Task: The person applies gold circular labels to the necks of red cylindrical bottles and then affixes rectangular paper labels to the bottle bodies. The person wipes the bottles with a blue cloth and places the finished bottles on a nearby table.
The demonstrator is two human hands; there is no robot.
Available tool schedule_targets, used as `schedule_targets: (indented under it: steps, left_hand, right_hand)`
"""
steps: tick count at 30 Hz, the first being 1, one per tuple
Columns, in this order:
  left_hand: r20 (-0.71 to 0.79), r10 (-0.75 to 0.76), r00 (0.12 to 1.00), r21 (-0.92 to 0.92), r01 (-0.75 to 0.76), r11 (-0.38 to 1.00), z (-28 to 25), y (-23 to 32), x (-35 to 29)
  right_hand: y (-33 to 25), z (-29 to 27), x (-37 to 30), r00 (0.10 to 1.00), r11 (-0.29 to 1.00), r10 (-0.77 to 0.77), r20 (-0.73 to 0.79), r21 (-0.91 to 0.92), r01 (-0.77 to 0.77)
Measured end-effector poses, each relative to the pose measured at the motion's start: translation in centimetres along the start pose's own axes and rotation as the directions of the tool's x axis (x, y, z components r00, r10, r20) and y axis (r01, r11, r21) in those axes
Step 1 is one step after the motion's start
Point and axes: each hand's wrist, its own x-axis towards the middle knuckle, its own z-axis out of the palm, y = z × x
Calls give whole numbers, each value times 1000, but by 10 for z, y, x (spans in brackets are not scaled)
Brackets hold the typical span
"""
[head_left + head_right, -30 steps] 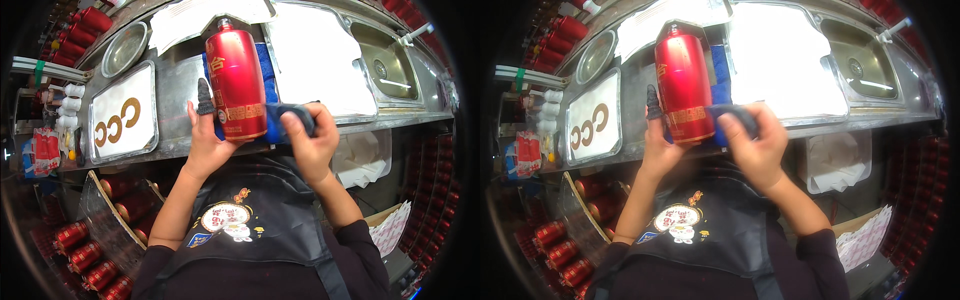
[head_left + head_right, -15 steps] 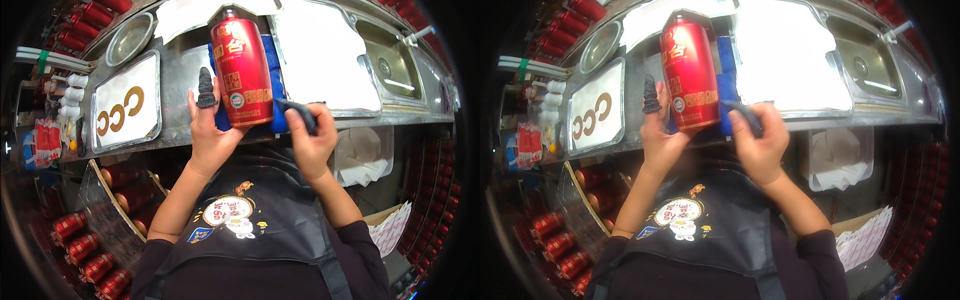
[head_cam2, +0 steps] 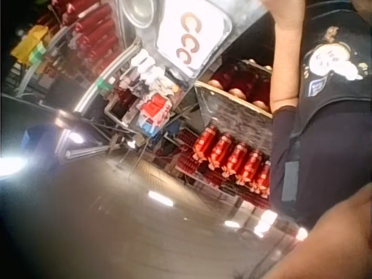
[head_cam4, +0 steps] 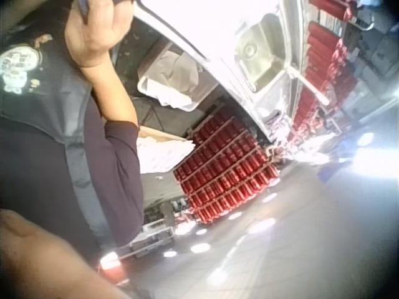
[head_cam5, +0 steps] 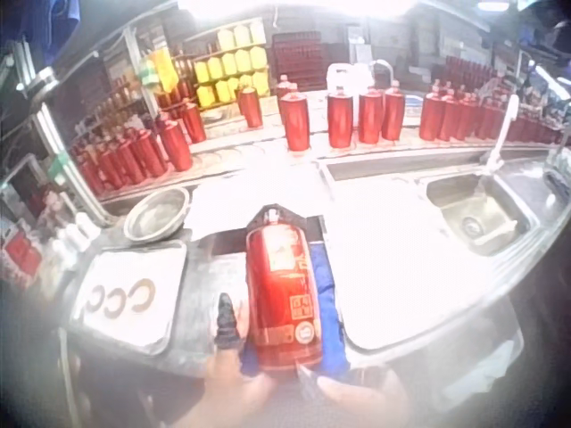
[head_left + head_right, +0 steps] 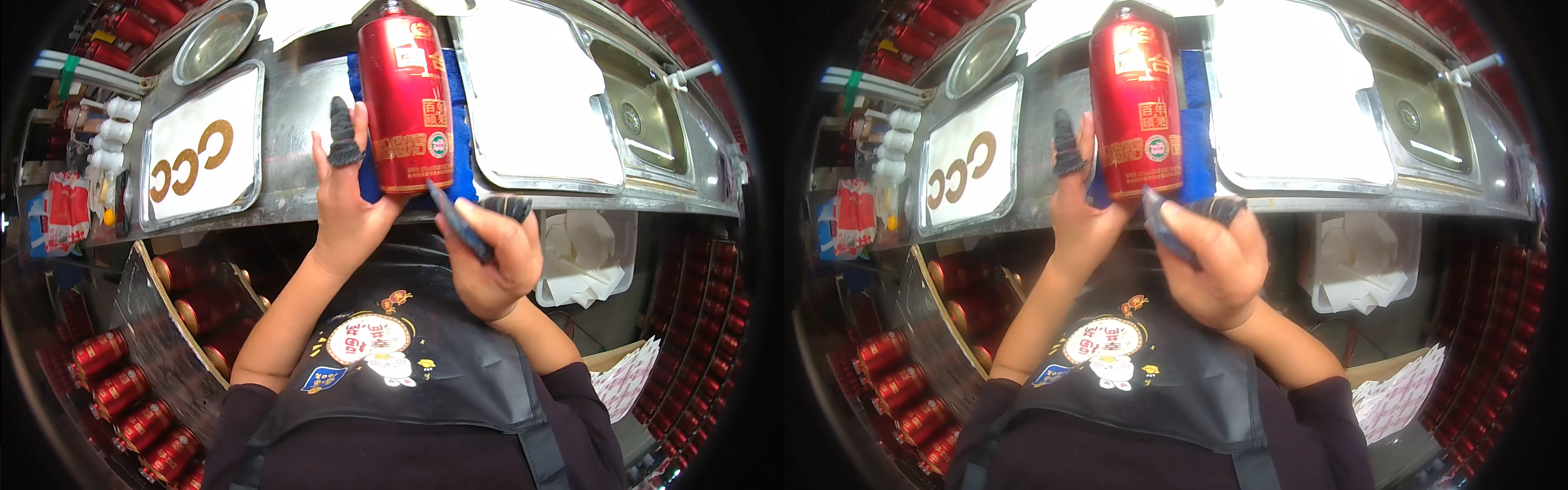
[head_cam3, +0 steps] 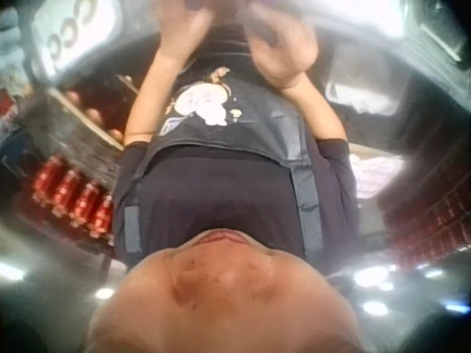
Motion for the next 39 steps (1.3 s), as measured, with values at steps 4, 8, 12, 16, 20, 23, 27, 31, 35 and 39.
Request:
schedule_targets:
  steps: [4, 8, 12, 16, 20, 23, 27, 31, 35, 39]
  left_hand:
    - [6, 49, 999, -95, -48, 994, -1, 1, 2]
    - [16, 193, 981, -35, -192, 981, -6, 10, 16]
    - [31, 342, 939, -33, -341, 940, -4, 13, 33]
    - [8, 198, 980, 20, -198, 980, -5, 14, 21]
    - [18, 235, 972, 17, -235, 972, -6, 7, 20]
    - [106, 320, 941, 63, -328, 943, -8, 4, 29]
    - [104, 318, 942, 109, -329, 938, -7, 10, 31]
    - [42, 235, 971, 82, -237, 968, -11, 9, 23]
    - [120, 286, 951, 100, -298, 949, -16, 4, 29]
    - [153, 357, 921, 48, -368, 929, -15, 12, 37]
  right_hand:
    - [-2, -4, -1, 968, 995, -100, 232, 32, 95]
    - [-6, -5, -6, 998, 998, 60, -22, -1, -60]
    - [-7, -9, -6, 978, 997, -45, 202, -57, 58]
    - [-3, -10, 0, 993, 988, 115, -34, -103, -118]
    - [-4, -9, 5, 961, 990, -114, 250, -52, 131]
    - [-9, -13, 3, 982, 991, -47, 182, -115, 69]
    - [-10, -15, 0, 974, 981, 15, 226, -192, 29]
    - [-7, -14, 3, 996, 996, 16, 88, -90, -8]
    - [-6, -17, 7, 902, 984, -124, 414, -64, 165]
    - [-9, -18, 8, 975, 961, 37, 221, -276, 26]
